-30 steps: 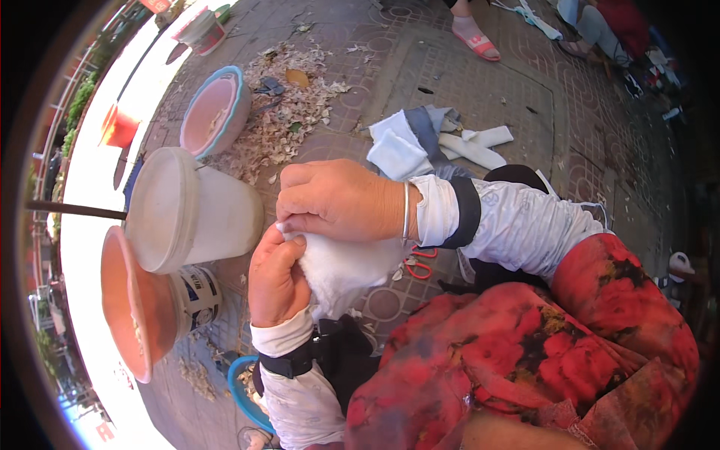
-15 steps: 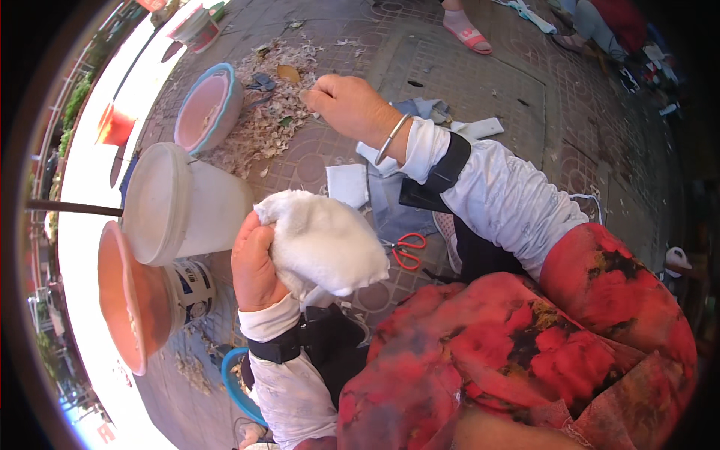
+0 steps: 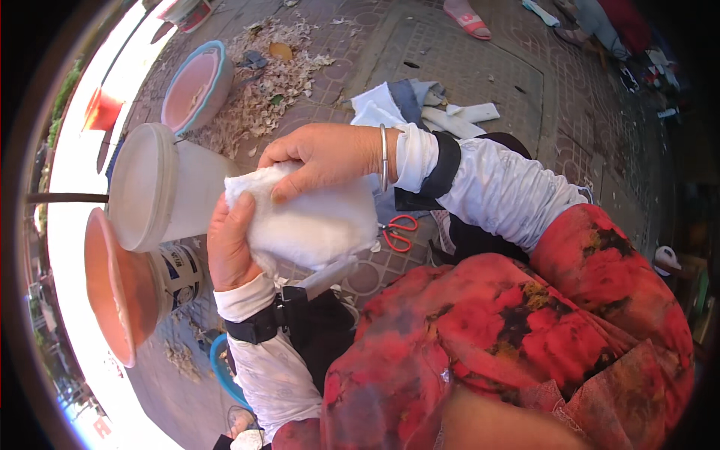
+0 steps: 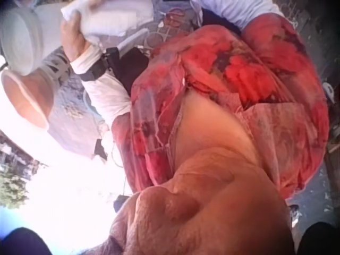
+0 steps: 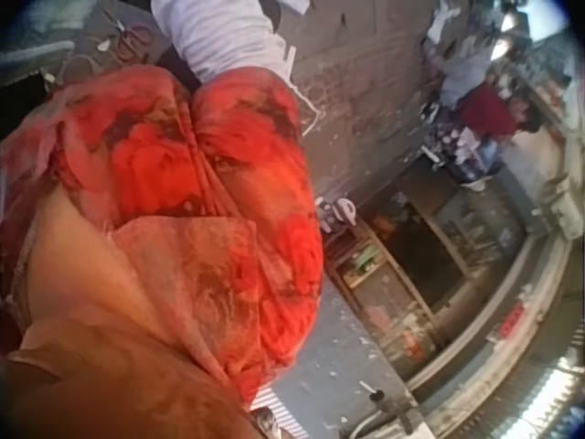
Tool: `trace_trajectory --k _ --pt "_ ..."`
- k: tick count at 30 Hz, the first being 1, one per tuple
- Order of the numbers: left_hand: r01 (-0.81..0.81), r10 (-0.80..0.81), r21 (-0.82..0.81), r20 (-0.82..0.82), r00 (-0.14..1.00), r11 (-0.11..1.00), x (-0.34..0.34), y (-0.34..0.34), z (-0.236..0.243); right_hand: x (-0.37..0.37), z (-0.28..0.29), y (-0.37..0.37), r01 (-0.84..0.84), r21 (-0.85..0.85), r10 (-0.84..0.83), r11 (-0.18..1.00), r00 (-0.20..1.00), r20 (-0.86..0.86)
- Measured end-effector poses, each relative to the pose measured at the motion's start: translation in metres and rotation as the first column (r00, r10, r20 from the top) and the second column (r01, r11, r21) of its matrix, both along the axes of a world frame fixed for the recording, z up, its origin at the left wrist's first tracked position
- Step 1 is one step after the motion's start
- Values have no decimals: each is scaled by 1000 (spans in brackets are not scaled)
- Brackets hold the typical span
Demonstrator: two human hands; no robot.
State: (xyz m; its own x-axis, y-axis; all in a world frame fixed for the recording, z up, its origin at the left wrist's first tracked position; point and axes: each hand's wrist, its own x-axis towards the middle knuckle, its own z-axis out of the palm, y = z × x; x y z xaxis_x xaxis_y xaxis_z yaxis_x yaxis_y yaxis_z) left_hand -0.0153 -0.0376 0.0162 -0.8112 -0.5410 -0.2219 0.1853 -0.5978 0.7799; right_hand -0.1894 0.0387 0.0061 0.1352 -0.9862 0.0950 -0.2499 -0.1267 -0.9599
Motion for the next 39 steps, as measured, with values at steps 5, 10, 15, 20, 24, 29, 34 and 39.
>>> trace_trajectory --k 5,10,15,20,24,29,34,39 --pt "-29 32 -43 75 997 999 -1 -8 -3 -3 1 2 119 43 -124 992 986 116" --pt "5 48 -268 192 980 963 -6 -10 -7 -4 -4 2 191 -73 -196 979 978 -76" --pt "61 13 -250 285 959 966 -12 0 -8 0 -11 4 216 -250 -271 944 939 -210" --pt "25 12 -113 317 948 993 -13 0 -8 -15 -15 -7 419 -384 -524 823 820 -228" --pt "0 26 -87 295 955 996 -9 2 -6 -41 -7 -16 641 -213 -674 737 718 -172" --pt "-8 19 -43 259 966 999 -9 -3 -7 -22 -9 -11 272 -90 -275 958 961 -24" --pt "16 -4 -47 245 969 999 0 -6 -8 6 -9 -3 33 -69 -44 997 985 -165" --pt "-106 125 -99 211 969 989 12 -23 -1 -17 -2 -3 33 139 2 990 969 -246"
